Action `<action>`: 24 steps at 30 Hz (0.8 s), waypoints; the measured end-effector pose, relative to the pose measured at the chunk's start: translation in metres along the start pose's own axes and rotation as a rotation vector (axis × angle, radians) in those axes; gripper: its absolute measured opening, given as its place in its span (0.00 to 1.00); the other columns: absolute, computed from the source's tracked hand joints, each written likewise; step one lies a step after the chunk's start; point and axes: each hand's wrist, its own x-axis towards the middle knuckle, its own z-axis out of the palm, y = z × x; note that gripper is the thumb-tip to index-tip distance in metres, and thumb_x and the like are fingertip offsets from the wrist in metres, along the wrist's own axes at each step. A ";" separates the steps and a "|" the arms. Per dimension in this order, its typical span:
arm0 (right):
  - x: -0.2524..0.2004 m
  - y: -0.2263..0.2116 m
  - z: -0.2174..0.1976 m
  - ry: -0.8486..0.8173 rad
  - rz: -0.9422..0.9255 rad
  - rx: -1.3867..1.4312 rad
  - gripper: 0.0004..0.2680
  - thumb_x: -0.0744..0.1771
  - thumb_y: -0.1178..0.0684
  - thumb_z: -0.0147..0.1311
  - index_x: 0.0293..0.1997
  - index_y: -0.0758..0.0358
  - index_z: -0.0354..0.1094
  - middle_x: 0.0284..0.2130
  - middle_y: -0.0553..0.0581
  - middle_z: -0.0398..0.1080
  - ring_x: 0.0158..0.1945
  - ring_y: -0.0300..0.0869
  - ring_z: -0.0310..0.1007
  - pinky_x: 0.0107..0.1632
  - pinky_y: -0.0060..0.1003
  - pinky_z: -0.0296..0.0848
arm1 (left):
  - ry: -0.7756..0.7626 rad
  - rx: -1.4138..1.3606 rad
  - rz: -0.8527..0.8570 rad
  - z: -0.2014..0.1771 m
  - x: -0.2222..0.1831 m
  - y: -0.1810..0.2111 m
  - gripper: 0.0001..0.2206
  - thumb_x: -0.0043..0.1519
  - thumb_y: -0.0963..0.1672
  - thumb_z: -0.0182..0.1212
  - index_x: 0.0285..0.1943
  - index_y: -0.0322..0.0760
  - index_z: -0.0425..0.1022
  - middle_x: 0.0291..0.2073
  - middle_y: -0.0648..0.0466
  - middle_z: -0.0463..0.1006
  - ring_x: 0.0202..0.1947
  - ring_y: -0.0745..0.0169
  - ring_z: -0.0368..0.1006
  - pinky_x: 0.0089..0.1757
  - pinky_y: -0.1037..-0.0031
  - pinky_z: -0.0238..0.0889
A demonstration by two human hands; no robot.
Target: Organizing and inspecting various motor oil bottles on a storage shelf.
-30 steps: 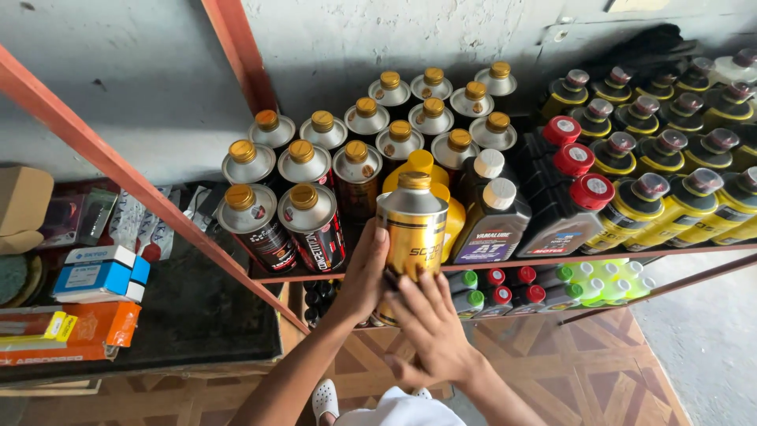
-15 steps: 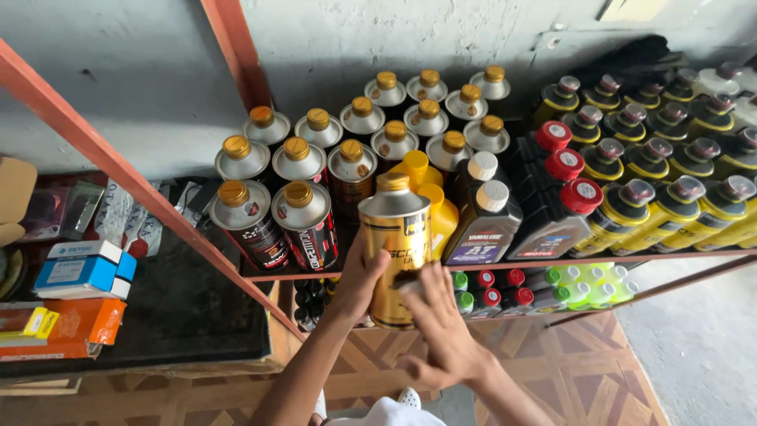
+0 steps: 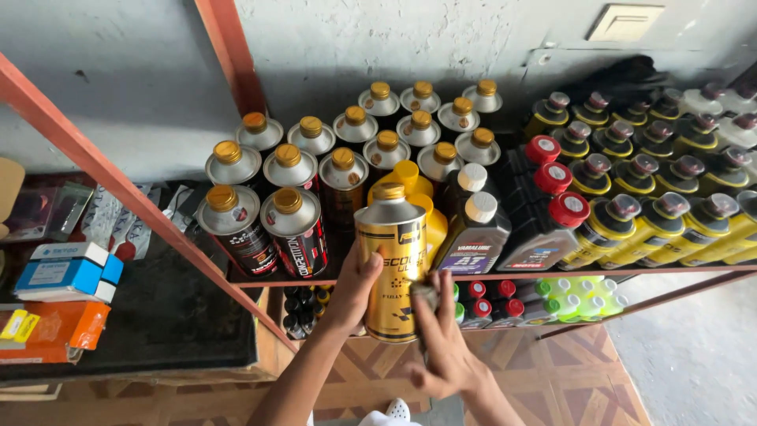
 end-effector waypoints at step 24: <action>0.048 -0.008 -0.011 0.107 0.094 0.027 0.34 0.70 0.31 0.36 0.80 0.70 0.36 0.79 0.72 0.29 0.84 0.65 0.26 0.82 0.67 0.28 | -0.043 -0.167 -0.175 0.002 -0.016 -0.011 0.29 0.63 0.46 0.60 0.74 0.35 0.59 0.57 0.46 0.75 0.50 0.60 0.70 0.51 0.67 0.65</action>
